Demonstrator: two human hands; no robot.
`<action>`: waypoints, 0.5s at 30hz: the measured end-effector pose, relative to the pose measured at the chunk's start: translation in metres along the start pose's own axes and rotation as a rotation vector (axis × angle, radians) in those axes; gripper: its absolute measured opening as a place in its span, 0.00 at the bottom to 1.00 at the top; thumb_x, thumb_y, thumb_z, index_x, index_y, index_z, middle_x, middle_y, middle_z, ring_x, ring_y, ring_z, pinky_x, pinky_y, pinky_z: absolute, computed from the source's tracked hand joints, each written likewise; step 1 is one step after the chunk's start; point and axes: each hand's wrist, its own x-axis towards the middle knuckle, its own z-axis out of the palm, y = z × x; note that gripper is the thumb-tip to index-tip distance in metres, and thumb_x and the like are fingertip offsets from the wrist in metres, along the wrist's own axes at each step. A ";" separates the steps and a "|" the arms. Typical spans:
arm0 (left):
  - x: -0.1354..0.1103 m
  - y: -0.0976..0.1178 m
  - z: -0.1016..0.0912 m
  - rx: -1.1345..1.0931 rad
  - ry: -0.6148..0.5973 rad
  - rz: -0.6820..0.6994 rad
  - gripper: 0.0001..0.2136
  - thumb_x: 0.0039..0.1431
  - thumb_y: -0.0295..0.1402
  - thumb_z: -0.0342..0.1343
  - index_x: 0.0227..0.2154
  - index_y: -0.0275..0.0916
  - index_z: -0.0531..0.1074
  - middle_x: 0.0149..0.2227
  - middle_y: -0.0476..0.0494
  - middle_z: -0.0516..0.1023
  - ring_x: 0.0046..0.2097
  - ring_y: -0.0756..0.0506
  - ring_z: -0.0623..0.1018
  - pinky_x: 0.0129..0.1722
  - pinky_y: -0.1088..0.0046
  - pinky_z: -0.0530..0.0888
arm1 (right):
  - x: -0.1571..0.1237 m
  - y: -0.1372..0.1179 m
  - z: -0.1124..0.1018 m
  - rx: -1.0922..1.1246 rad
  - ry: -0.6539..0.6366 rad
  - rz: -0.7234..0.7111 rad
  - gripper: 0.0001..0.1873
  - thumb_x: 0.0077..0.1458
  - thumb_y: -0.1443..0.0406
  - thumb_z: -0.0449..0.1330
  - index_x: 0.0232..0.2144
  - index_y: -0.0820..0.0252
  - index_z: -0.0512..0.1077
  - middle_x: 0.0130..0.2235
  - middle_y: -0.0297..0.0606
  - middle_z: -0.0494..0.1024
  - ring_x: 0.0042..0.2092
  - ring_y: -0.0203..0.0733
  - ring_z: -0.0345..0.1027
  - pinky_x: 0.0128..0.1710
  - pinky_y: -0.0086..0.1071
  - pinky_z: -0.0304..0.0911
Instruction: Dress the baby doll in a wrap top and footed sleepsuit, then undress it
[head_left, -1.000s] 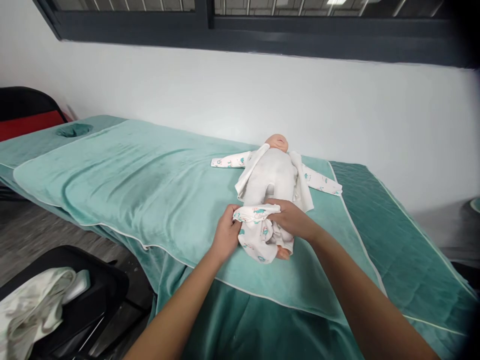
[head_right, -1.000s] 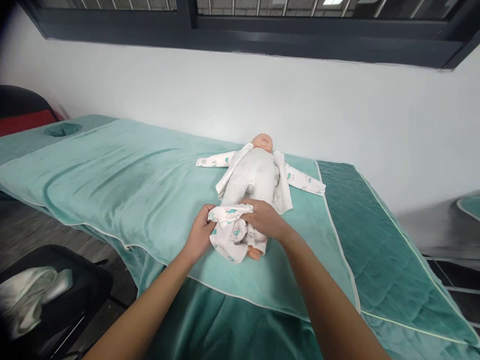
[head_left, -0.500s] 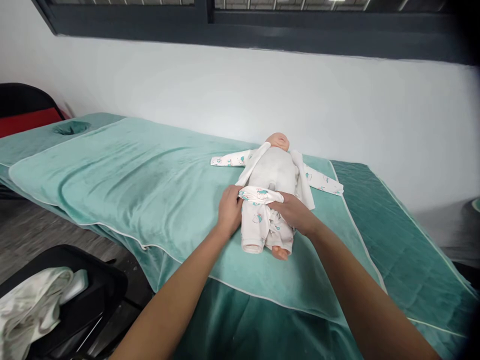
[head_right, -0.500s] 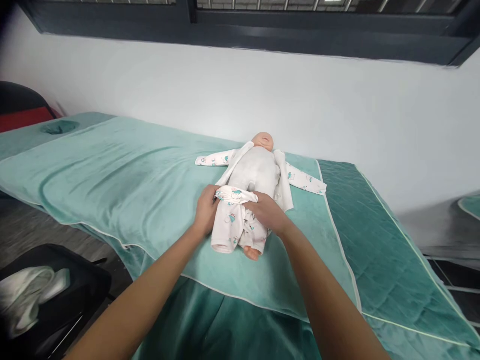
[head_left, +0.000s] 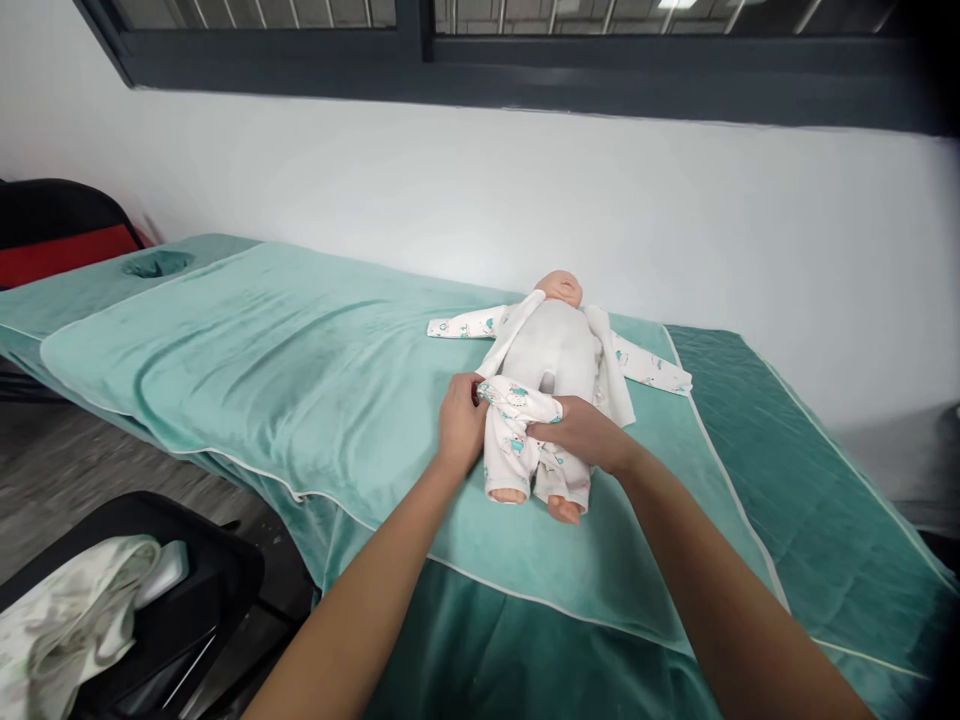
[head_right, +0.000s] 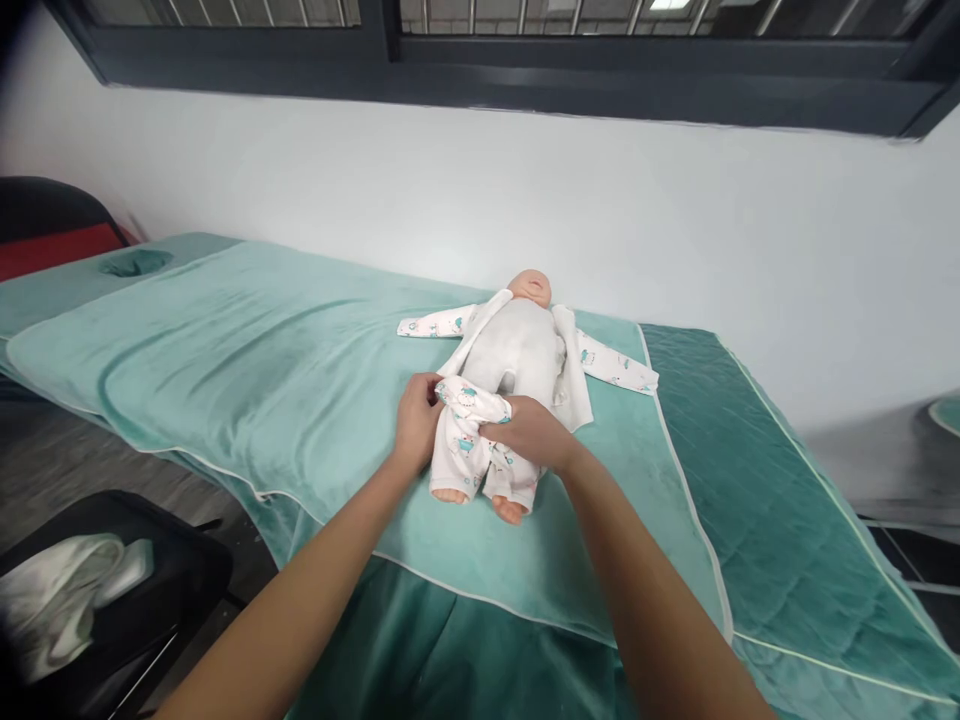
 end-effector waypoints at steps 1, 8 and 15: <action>-0.001 0.000 0.000 -0.006 -0.002 -0.016 0.07 0.58 0.30 0.53 0.41 0.40 0.69 0.40 0.45 0.73 0.40 0.46 0.71 0.40 0.70 0.67 | 0.001 0.001 0.001 -0.004 0.024 -0.008 0.13 0.49 0.57 0.60 0.31 0.60 0.74 0.32 0.35 0.78 0.35 0.43 0.69 0.33 0.32 0.62; -0.026 0.005 -0.014 -0.046 0.054 -0.086 0.08 0.63 0.37 0.51 0.39 0.39 0.67 0.35 0.47 0.71 0.35 0.48 0.70 0.38 0.71 0.66 | 0.005 0.005 0.006 -0.017 0.183 -0.038 0.10 0.50 0.60 0.55 0.31 0.59 0.73 0.33 0.34 0.78 0.36 0.43 0.67 0.35 0.32 0.60; -0.060 0.007 -0.033 -0.011 -0.295 0.004 0.19 0.66 0.47 0.44 0.25 0.40 0.67 0.27 0.50 0.70 0.31 0.48 0.67 0.35 0.70 0.61 | 0.006 0.002 0.007 -0.043 0.215 -0.002 0.11 0.50 0.60 0.54 0.31 0.59 0.73 0.35 0.35 0.79 0.39 0.45 0.69 0.36 0.32 0.61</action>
